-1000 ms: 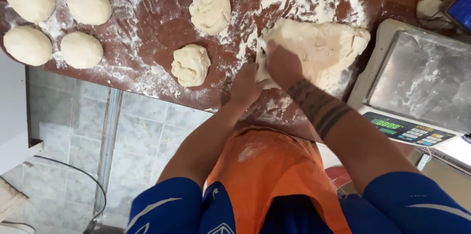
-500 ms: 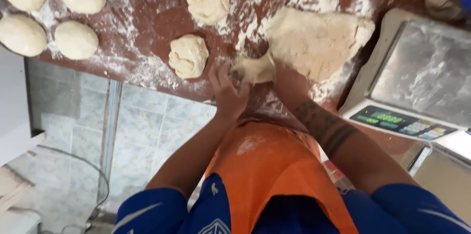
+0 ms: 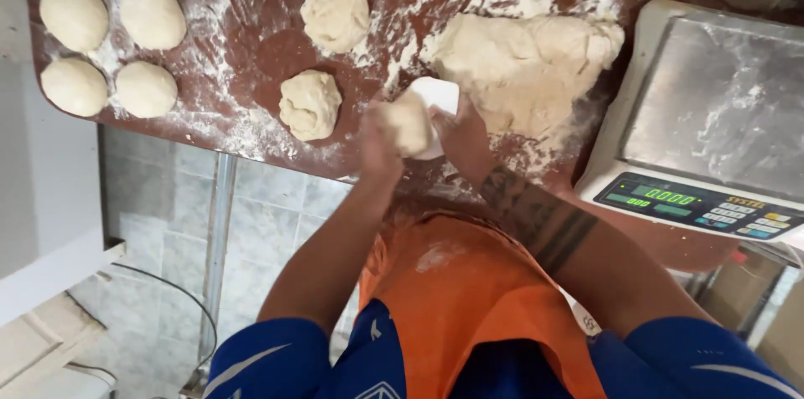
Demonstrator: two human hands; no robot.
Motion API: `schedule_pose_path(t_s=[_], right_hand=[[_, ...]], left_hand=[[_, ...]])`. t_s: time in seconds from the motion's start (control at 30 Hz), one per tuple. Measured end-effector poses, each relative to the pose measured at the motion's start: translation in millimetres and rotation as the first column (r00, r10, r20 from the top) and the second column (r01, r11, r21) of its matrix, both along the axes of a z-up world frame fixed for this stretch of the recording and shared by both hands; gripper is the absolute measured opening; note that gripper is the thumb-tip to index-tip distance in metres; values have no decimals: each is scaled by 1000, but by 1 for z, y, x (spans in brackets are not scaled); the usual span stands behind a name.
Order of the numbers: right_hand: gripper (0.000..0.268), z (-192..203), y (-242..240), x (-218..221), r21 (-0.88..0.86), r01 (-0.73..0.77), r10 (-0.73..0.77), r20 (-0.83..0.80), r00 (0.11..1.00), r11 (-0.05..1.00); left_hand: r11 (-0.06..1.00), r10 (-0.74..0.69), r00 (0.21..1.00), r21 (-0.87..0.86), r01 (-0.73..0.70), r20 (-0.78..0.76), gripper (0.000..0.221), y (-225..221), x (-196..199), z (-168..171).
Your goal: Portioning and shaping dough into balls using a scale and a scraper
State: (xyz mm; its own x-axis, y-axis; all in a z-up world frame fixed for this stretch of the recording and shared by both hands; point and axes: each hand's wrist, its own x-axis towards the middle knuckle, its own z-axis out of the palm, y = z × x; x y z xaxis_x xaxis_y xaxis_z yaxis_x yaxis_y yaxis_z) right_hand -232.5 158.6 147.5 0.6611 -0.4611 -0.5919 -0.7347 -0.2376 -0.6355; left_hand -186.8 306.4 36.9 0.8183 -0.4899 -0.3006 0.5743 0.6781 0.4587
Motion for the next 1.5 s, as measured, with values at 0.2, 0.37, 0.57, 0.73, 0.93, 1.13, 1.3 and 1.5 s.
schedule_pose_path(t_s=[0.2, 0.37, 0.57, 0.73, 0.93, 1.13, 1.3, 1.5], right_hand=[[46, 101, -67, -54, 632, 143, -431, 330, 840, 762], [41, 85, -191, -148, 408, 374, -537, 430, 726, 833], [56, 100, -277, -283, -49, 765, -757, 119, 642, 642], [42, 103, -287, -332, 180, 850, -854, 282, 437, 494], [53, 79, -296, -360, 238, 845, -863, 303, 404, 479], [45, 71, -327, -364, 153, 850, -818, 402, 412, 504], [56, 88, -346, -348, 212, 736, -692, 573, 440, 643], [46, 81, -341, -312, 25, 686, -496, 709, 501, 728]], left_hand=[[990, -31, 927, -141, -24, -374, 54, -32, -24, 89], [997, -68, 846, -7, 76, -529, 47, -145, -85, 194], [996, -62, 900, 26, 82, -431, 62, -277, -112, 167], [932, -360, 932, -16, 361, 47, 60, -369, -124, 164], [788, -567, 676, 73, 611, 470, 69, -378, -110, 248], [690, -719, 478, 597, 410, 504, 59, -314, -101, 223], [-264, -815, 444, 921, 285, -371, 64, -213, -143, 149], [-163, -688, 614, 906, 390, -387, 28, -116, -172, 97]])
